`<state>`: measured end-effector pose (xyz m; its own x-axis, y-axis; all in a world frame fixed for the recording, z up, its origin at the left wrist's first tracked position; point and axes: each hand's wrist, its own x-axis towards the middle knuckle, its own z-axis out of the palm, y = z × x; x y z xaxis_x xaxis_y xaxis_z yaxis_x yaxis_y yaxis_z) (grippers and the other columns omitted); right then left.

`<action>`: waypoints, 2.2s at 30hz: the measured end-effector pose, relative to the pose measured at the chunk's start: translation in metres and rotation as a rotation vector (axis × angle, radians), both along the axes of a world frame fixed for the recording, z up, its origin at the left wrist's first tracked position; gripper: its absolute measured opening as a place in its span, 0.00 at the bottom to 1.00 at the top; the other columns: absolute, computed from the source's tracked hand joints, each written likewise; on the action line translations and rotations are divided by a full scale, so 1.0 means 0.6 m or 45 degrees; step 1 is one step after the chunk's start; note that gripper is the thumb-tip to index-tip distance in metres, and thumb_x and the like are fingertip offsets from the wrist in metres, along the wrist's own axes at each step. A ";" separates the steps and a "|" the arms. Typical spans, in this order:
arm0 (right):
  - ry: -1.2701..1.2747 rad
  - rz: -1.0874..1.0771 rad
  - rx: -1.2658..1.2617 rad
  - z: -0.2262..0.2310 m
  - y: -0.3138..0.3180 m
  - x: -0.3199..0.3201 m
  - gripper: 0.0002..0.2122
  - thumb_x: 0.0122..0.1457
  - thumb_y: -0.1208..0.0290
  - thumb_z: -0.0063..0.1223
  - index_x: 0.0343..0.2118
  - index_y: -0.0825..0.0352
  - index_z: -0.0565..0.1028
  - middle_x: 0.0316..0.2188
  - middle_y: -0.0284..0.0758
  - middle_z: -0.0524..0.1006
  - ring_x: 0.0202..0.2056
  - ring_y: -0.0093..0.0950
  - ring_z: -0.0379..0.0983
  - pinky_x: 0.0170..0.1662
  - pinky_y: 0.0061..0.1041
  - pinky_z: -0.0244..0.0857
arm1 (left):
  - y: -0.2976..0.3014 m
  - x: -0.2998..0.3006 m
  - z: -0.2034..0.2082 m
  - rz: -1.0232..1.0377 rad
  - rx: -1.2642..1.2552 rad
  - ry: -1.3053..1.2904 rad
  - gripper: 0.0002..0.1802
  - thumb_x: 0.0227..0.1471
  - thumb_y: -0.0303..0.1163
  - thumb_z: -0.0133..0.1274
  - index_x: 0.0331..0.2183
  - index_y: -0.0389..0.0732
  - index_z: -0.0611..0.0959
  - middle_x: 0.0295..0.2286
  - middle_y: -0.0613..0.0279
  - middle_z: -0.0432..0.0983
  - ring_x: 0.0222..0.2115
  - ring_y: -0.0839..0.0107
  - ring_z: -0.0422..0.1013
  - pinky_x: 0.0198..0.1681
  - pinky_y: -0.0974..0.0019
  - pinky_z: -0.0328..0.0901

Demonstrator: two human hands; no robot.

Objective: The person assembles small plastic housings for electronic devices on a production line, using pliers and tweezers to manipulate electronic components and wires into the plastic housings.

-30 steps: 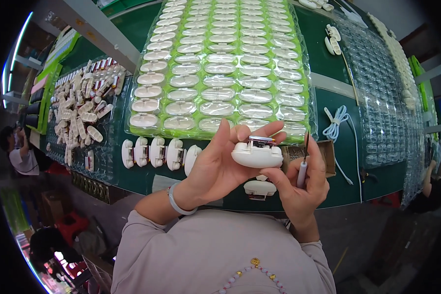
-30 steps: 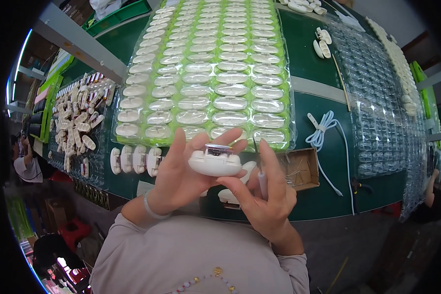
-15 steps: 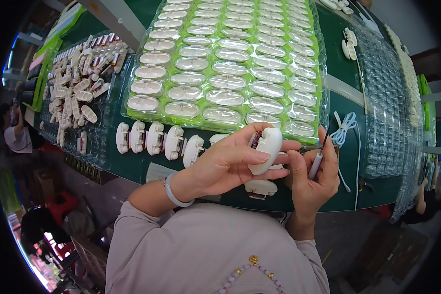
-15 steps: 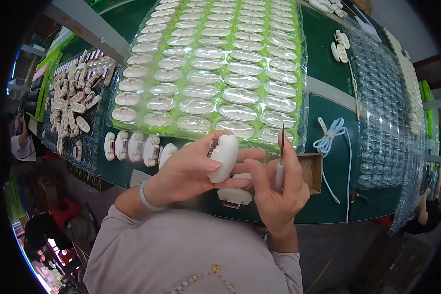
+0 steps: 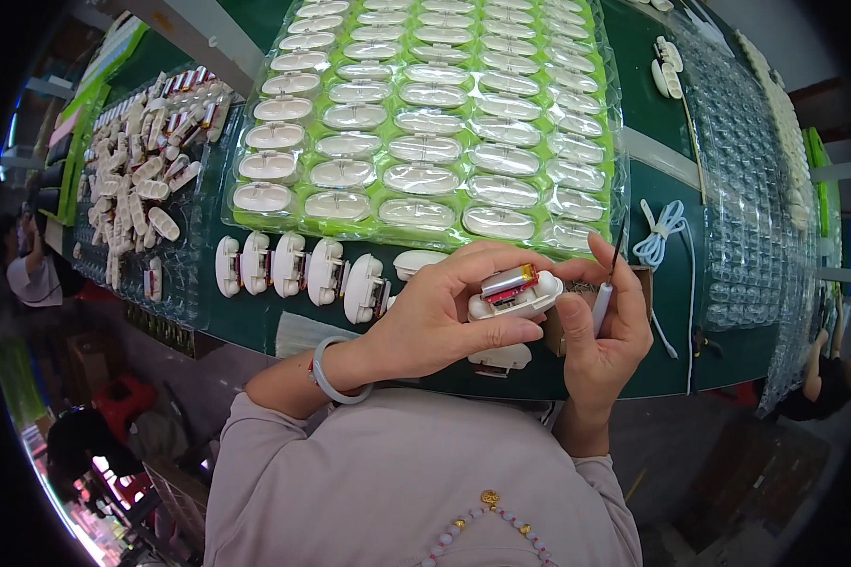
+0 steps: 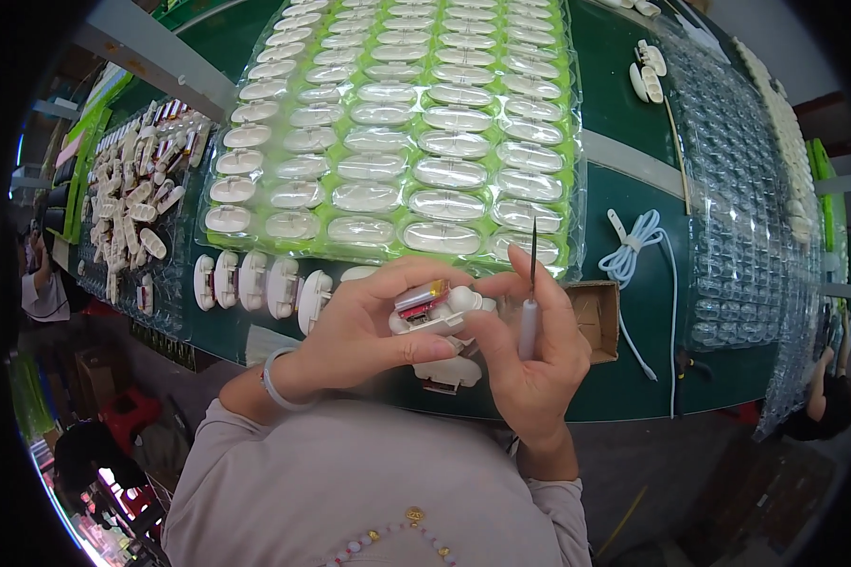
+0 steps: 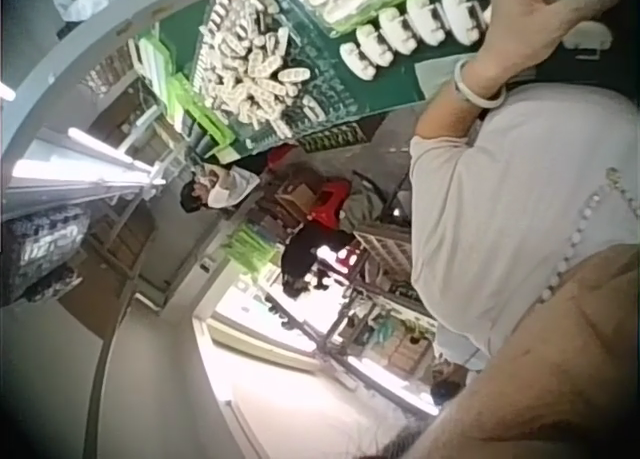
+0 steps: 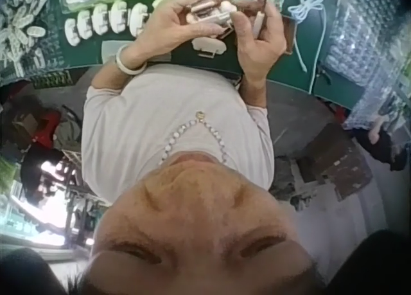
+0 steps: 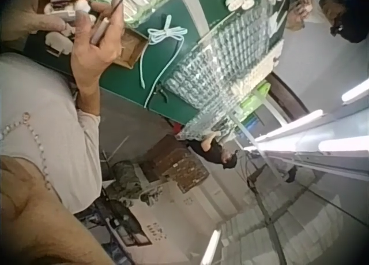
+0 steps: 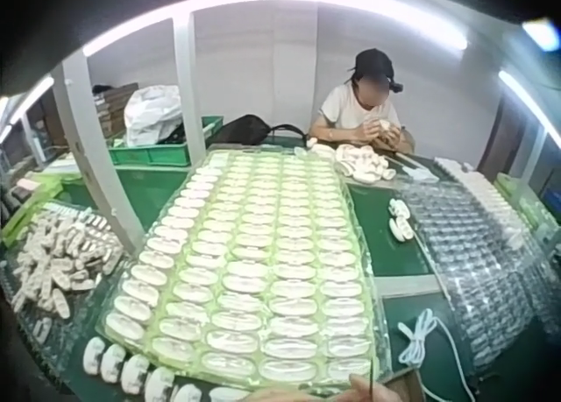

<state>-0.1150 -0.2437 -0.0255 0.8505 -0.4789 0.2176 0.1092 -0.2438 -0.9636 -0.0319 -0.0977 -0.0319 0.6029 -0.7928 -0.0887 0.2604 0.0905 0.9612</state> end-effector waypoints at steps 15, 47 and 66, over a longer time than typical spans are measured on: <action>0.180 0.235 0.223 0.006 0.029 -0.002 0.21 0.51 0.76 0.55 0.48 0.74 0.65 0.27 0.33 0.75 0.20 0.12 0.63 0.24 0.11 0.57 | 0.015 0.000 -0.010 0.172 -0.289 0.301 0.18 0.57 0.38 0.40 0.46 0.37 0.65 0.40 0.61 0.68 0.40 0.75 0.68 0.45 0.68 0.65; 0.307 0.468 -0.137 0.018 0.061 -0.017 0.18 0.54 0.83 0.44 0.50 0.72 0.65 0.17 0.37 0.69 0.17 0.24 0.67 0.22 0.21 0.61 | 0.001 0.012 -0.006 0.424 -0.677 0.842 0.22 0.59 0.48 0.26 0.46 0.42 0.62 0.35 0.55 0.66 0.33 0.70 0.66 0.35 0.67 0.65; 0.111 0.436 -0.374 0.006 0.077 -0.013 0.18 0.51 0.84 0.48 0.47 0.73 0.67 0.18 0.39 0.69 0.17 0.29 0.68 0.20 0.24 0.61 | 0.005 0.010 0.001 0.672 -0.737 0.467 0.19 0.59 0.46 0.32 0.43 0.42 0.63 0.35 0.56 0.65 0.32 0.71 0.63 0.34 0.69 0.61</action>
